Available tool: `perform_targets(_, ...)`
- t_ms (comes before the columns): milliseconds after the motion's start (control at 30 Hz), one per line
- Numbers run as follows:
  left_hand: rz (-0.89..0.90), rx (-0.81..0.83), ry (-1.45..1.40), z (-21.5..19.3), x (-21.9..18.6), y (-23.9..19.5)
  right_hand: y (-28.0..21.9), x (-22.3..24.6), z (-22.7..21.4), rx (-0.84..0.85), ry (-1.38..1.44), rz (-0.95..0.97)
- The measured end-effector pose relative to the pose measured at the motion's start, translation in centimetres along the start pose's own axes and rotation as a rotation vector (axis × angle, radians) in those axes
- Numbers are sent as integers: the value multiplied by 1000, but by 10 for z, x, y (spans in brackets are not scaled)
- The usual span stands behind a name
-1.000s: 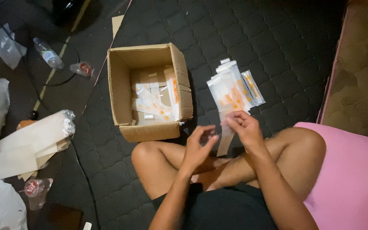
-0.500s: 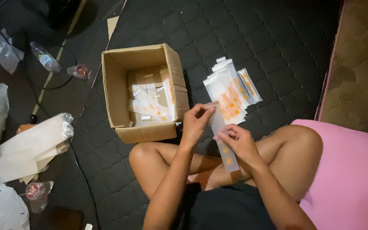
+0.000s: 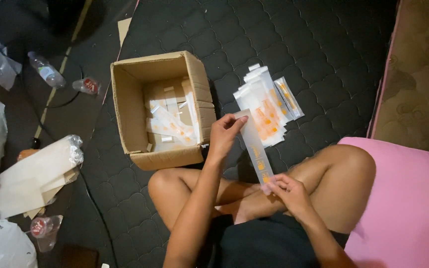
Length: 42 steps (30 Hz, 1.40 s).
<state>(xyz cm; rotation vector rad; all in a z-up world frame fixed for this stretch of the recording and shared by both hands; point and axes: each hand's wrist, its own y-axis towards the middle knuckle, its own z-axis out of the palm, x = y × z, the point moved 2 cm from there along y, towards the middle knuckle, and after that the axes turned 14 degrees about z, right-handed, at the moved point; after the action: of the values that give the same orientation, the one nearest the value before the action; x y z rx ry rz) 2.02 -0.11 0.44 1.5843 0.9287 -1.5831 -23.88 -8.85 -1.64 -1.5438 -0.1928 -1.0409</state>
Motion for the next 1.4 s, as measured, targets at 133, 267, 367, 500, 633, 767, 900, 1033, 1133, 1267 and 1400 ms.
perform_targets(133, -12, -1, -16, 12, -17, -7, -4, -1, -2, -26, 16, 35)
perform_targets(267, 3, -15, -35, 15, -27, -8, -9, 3, -1, -40, 10, 27)
perform_targets(367, 13, -9, -24, 12, -23, -6, -8, 2, 1, -32, 8, 5)
perform_targets(500, -1, -17, -31, 12, -25, -8, -7, -2, 0, -21, 31, -9)
perform_targets(633, -4, -28, -40, 13, -34, -11, -6, -6, 1, -20, 24, -14)
perform_targets(767, 9, -24, -31, 12, -36, -13, -10, 1, 3, -6, 23, -12)
perform_targets(900, 1, -14, -26, 8, -23, -9, -9, 2, 1, -29, -7, -33)
perform_targets(1033, 10, -33, -39, -2, -34, -12, -13, 17, -8, -56, 2, -46)
perform_targets(1133, 16, -20, -99, -14, -36, -18, -7, 23, -19, -104, 88, -145)
perform_targets(1267, -73, -36, -169, -26, -36, -44, -5, 37, -29, -134, 266, -217)
perform_targets(1400, -185, -135, -376, -25, -40, -81, 9, 37, -19, -66, 490, -202)
